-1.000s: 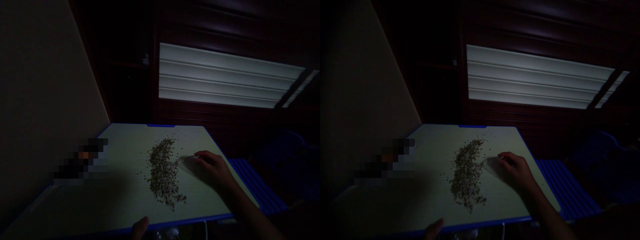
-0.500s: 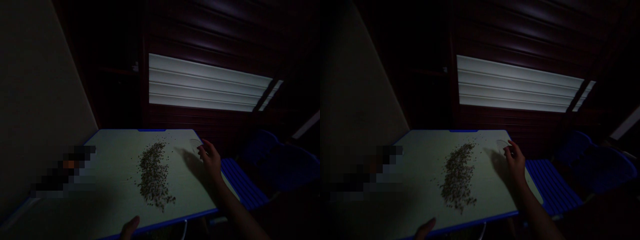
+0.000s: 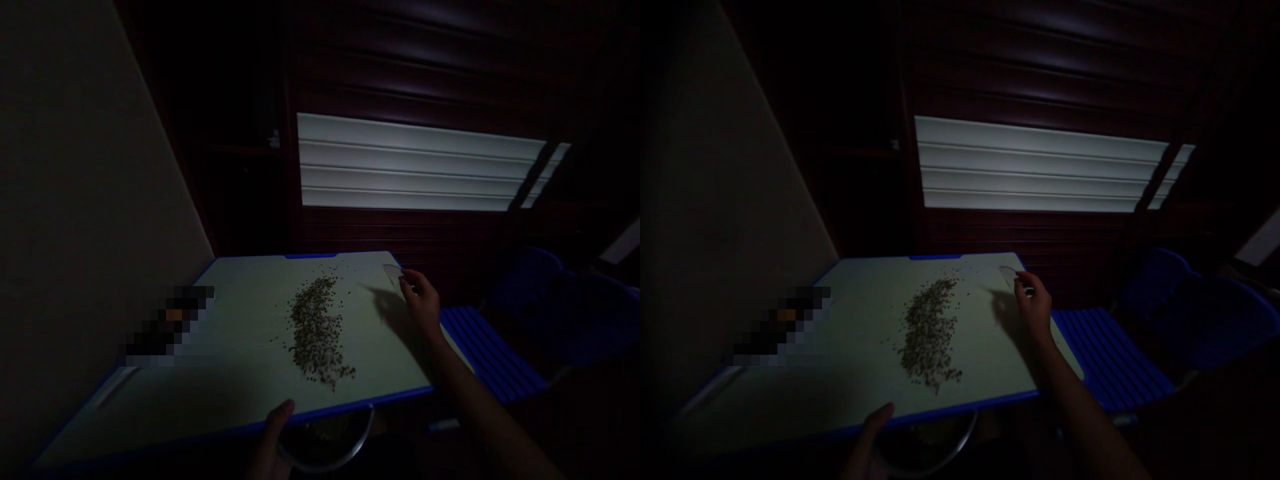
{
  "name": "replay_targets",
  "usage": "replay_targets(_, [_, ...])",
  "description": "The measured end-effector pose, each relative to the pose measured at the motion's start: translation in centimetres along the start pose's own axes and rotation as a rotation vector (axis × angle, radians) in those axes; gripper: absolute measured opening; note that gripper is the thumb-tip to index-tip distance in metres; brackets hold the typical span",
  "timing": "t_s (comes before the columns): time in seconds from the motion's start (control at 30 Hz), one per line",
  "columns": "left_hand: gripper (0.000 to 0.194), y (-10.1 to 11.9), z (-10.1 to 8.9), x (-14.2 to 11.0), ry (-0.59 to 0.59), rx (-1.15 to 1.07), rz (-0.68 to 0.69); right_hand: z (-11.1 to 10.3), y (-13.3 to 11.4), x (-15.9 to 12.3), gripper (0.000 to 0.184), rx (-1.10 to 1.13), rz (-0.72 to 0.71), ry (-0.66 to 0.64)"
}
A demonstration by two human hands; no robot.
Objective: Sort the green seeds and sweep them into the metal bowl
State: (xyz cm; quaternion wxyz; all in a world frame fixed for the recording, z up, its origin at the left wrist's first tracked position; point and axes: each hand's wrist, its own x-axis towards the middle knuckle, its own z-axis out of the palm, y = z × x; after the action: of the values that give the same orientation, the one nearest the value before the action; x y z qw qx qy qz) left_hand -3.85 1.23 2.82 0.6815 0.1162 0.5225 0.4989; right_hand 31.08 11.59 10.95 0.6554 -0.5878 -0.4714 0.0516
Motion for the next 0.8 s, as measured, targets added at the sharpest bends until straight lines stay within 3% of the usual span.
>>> replay_targets(0.2, [0.052, 1.3, 2.3, -0.4, -0.103, -0.065, 0.002, 0.3, -1.2, -0.9, 0.033, 0.064, 0.03, -0.187])
replay_targets(0.33, [0.059, 0.8, 2.0, 0.4, -0.086, -0.118, 0.05, 0.6, -2.8, -2.2, 0.033, 0.147, 0.035, -0.495])
replay_targets(0.53, [0.045, 0.2, 2.1, 0.9, -0.087, -0.157, 0.014, 0.4, -4.4, -4.0, 0.029, 0.173, 0.04, -0.879])
replay_targets(0.67, [0.04, 0.4, 2.3, 0.7, -0.092, -0.137, 0.026, -0.9, -5.0, -5.5, 0.023, 0.132, 0.047, -0.989])
replay_targets(0.8, [0.033, 0.4, 2.3, 0.7, -0.087, -0.155, -0.022, -2.9, -5.6, -7.7, 0.021, 0.044, 0.062, -0.971])
